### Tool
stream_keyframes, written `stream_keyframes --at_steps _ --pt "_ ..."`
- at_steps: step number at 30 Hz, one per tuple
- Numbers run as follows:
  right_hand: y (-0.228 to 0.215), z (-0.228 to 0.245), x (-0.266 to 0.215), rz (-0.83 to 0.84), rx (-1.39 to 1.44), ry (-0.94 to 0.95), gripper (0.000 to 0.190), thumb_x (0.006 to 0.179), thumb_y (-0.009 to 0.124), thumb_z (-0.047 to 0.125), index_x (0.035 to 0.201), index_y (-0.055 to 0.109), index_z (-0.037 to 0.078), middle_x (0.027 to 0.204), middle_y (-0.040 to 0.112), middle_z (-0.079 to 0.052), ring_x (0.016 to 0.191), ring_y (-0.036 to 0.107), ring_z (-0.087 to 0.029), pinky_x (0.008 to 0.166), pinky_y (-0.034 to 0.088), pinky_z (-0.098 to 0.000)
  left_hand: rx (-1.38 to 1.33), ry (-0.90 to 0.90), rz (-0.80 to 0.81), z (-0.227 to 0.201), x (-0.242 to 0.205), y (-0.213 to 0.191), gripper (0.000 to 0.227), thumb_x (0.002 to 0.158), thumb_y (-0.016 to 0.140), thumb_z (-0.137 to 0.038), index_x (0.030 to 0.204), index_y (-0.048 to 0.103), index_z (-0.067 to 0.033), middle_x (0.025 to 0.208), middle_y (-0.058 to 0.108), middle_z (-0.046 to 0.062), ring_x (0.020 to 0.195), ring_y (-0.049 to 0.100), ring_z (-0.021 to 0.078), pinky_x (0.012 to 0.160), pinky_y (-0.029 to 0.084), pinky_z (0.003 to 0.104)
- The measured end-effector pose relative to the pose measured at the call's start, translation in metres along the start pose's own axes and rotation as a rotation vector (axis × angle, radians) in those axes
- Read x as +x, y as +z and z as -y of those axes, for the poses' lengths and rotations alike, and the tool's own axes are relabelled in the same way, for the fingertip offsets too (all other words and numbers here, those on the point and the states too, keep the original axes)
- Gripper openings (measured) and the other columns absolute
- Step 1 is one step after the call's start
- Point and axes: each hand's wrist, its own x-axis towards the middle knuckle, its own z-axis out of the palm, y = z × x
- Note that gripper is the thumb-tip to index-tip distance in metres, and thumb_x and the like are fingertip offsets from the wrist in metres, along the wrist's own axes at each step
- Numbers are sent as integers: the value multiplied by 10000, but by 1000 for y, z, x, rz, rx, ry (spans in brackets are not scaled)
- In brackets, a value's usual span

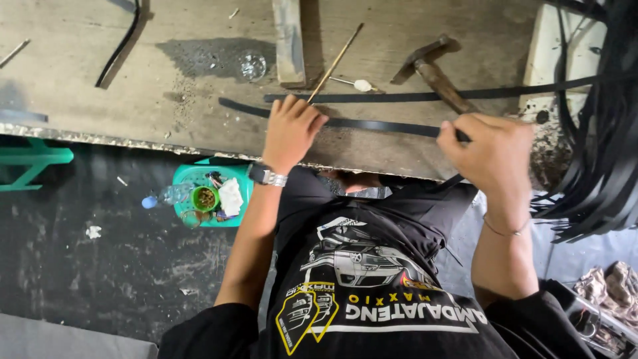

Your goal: Applying edge paint to leather strips and hammering the edges on a workbench.

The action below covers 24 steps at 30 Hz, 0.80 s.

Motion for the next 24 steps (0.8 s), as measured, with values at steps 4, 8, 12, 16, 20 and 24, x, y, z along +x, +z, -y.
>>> stream_keyframes --at_steps 4,8,12,16,20,24 --pt "51 0 -12 -59 -114 -29 251 911 781 218 730 637 121 610 584 -70 613 660 -297 591 504 -386 -92 -13 -106 -36 4 16 220 949 700 -222 1148 687 -128 1061 645 107 1140 548 316 990 369 503" --pt "67 12 -14 -4 -158 29 305 911 748 306 686 585 180 584 554 -23 601 660 -298 569 516 -406 -413 72 -81 -85 22 37 411 1017 650 -253 1370 578 -56 1257 623 186 1258 554 386 1065 398 518" --pt "95 8 -21 -85 -180 59 372 968 692 234 638 521 211 552 499 32 530 618 -240 524 492 -329 -833 116 10 -125 44 43 376 1074 520 -106 1446 503 -52 1159 655 174 1126 635 396 966 503 471" --pt "68 18 -6 -86 -122 56 312 931 695 211 661 548 154 588 544 -30 564 638 -280 508 487 -376 -914 124 140 -104 46 58 377 1099 477 -208 1445 534 -70 1098 692 161 1043 666 381 928 519 479" --pt "53 12 -12 -52 -123 114 362 975 676 301 662 540 180 555 531 -7 549 645 -271 516 500 -366 -585 90 82 -74 33 62 177 1063 552 -197 1061 698 -95 863 598 66 844 605 295 802 457 406" --pt "39 3 -15 -42 -117 172 367 1005 671 340 702 566 163 557 522 -2 531 640 -253 517 505 -350 -331 54 -7 -58 40 24 177 1082 525 -179 993 672 -136 871 548 21 862 516 209 779 371 366"
